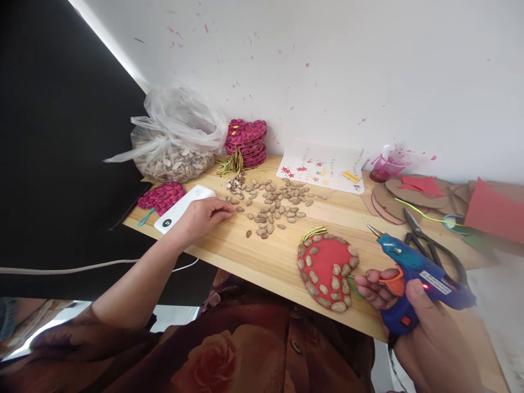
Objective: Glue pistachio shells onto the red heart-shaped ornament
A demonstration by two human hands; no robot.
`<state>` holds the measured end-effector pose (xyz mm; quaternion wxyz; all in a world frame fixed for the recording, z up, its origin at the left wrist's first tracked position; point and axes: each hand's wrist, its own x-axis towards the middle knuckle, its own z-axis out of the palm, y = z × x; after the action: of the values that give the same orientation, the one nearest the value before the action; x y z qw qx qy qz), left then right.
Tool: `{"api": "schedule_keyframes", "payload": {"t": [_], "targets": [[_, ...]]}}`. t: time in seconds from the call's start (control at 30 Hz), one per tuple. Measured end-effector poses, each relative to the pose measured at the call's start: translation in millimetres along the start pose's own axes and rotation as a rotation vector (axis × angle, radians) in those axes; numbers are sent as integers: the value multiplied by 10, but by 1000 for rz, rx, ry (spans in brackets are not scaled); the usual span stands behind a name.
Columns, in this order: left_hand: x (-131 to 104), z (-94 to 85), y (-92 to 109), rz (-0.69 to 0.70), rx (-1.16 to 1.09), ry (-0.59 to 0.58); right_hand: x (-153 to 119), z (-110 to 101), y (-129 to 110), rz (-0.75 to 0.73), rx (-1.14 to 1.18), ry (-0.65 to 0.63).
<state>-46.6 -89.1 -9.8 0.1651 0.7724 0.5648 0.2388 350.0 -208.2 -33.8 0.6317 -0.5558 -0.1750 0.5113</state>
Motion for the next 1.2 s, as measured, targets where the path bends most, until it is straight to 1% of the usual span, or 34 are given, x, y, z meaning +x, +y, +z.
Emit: {"api": "schedule_keyframes", "payload": {"t": [0.1,0.2,0.43,0.57,0.7,0.8,0.97,1.07,1.2], "targets": [[47,-51,34,-113,-37,-47,0,17,-6,32,-9,20],[98,-64,56,-155,-49,-68,-25,66,-32,21,-27,46],[140,-37,37,-114,54,-1,-95,203,-115,67,-47,111],[164,-124,32,-106,61,77,-73,176,-93,63,-31,111],[255,-183,77,-117,95,91,-56,126,-73,70,7,116],[356,-134,115,-98,136,64,-66,109,-74,69,11,110],[521,27,120,-61,243,4,-71,89,-57,73,7,117],[585,85,120,-41,255,-4,-62,86,-52,57,-1,109],[627,119,144,-38,245,-5,-55,103,-67,56,-11,85]]}}
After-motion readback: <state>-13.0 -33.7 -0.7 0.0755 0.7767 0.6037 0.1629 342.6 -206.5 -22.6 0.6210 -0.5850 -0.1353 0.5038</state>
